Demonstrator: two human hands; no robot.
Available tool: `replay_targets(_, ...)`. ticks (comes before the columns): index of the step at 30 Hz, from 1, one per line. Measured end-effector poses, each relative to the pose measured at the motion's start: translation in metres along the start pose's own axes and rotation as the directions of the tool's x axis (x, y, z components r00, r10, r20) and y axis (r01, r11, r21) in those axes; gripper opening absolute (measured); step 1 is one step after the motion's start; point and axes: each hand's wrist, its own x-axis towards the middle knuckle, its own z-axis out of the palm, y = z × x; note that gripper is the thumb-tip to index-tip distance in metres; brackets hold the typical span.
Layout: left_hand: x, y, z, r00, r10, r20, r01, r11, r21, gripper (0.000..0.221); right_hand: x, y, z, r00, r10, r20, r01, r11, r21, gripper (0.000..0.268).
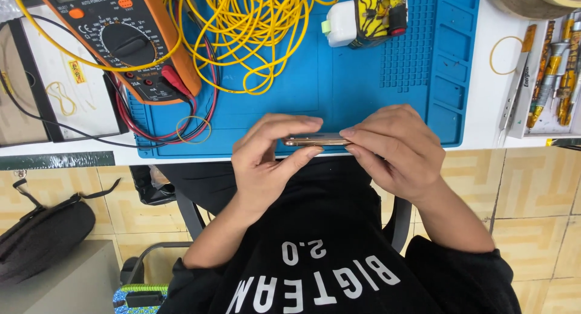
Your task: The person is reassembling a smartphone by installing internal screws with a precision screwdriver and handling the screen and internal components.
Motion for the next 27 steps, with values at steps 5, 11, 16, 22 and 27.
replay_targets(5,0.007,0.005,0.001,0.99,0.048,0.132,-0.063,0.992,0.113,0.02,0.004,-0.005,0.002,1.0,-0.031,-0.002,0.031,0.997,-0.064,0.011)
replay_targets(11,0.011,0.016,0.002,0.99,0.054,0.13,-0.074,0.985,0.156,0.015,0.009,-0.012,-0.002,0.998,0.042,0.054,-0.037,0.994,-0.099,0.011)
replay_targets(16,0.023,0.038,0.008,0.984,0.067,0.164,-0.099,0.976,0.194,0.019,0.011,-0.016,-0.013,0.983,0.128,0.133,-0.113,0.987,-0.111,0.021)
replay_targets(22,0.006,0.031,0.02,0.997,-0.08,0.017,0.082,0.986,-0.143,0.048,-0.009,-0.015,0.019,0.858,0.466,-0.216,-0.355,0.842,0.405,0.02)
replay_targets(27,0.002,0.021,0.025,0.989,0.068,-0.134,-0.097,0.971,-0.217,0.027,-0.009,-0.012,0.036,0.769,0.564,-0.301,-0.215,0.671,0.71,0.011)
